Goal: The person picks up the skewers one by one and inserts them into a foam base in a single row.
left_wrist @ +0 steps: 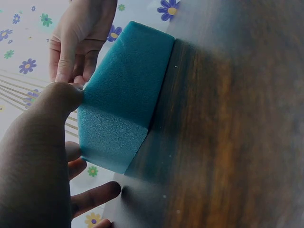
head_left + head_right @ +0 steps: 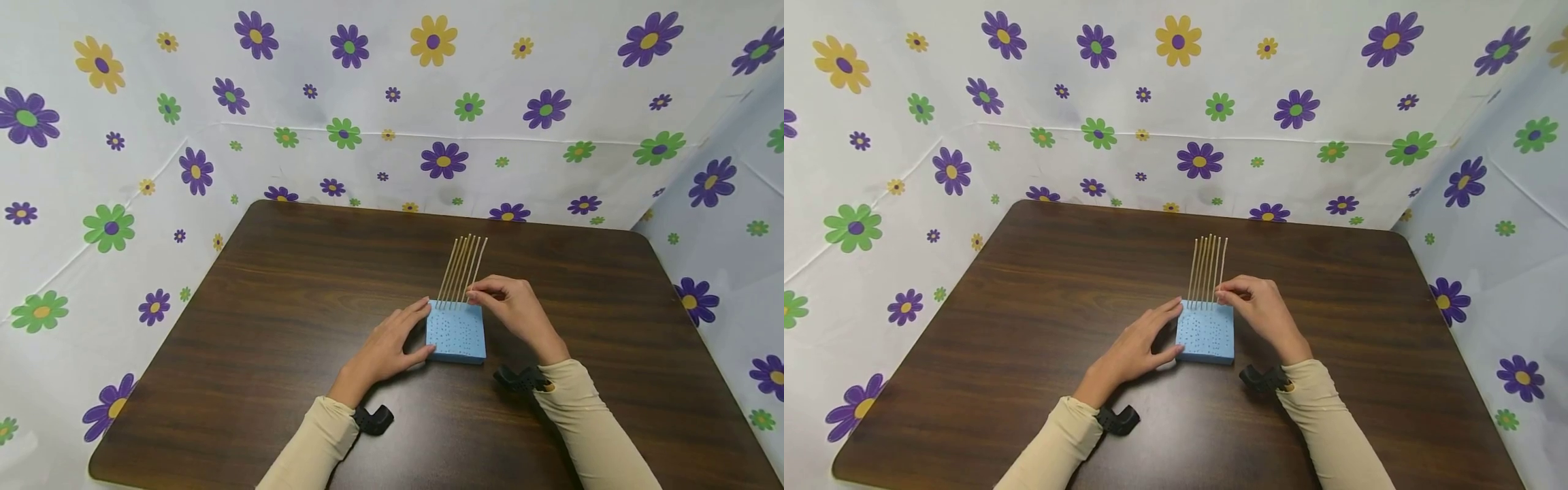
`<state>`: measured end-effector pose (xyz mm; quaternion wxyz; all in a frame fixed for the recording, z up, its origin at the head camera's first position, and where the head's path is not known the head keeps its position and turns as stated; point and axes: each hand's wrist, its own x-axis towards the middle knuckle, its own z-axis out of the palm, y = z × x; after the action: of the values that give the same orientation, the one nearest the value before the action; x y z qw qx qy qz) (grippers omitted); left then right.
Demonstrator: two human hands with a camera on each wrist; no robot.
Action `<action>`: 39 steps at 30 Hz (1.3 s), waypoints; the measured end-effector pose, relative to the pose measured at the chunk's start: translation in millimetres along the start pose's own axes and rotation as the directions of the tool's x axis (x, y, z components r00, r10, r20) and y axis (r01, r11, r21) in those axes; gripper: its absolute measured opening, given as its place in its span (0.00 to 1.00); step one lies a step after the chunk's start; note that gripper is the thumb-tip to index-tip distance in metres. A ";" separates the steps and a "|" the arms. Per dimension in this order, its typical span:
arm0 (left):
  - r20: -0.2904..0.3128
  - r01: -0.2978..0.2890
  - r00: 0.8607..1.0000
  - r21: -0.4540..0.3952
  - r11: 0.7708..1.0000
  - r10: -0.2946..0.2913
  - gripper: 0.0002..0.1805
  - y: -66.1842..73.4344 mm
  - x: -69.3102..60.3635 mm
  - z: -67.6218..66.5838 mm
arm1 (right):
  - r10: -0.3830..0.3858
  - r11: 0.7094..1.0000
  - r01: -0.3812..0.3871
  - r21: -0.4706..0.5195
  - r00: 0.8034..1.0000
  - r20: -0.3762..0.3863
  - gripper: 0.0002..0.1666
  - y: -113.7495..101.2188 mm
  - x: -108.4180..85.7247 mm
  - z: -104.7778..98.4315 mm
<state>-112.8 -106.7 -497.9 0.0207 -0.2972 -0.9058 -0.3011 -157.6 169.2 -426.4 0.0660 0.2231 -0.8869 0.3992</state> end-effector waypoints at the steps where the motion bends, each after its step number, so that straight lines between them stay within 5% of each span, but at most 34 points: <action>1: -0.001 -0.002 1.000 -0.003 1.000 0.002 0.42 0.1 0.1 0.0 | 0.000 1.000 0.000 -0.005 1.000 -0.001 0.07 0.0 -0.3 0.1; 13: 0.024 0.014 1.000 -0.013 1.000 -0.014 0.42 -0.6 2.0 4.1 | 0.045 0.999 -0.045 -0.009 0.998 0.034 0.11 13.8 -7.3 -2.9; 18: 0.039 0.020 0.999 -0.020 1.000 -0.019 0.42 -0.7 0.0 5.1 | 0.129 0.988 -0.130 0.088 0.992 0.012 0.15 42.8 -28.6 0.0; 25: 0.016 0.041 0.999 -0.027 0.999 -0.041 0.42 -5.2 -5.1 -0.5 | 0.098 0.953 -0.090 0.288 0.995 -0.011 0.15 84.6 -39.6 23.1; 39: 0.017 0.021 1.000 -0.021 1.000 -0.021 0.42 -12.2 -1.9 3.3 | 0.139 0.974 -0.139 0.179 0.990 0.011 0.15 94.9 -37.7 29.9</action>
<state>-117.5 -113.7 -507.5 0.0065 -0.2906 -0.9057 -0.3085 -164.8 215.3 -522.1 0.0181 0.1652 -0.8607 0.4813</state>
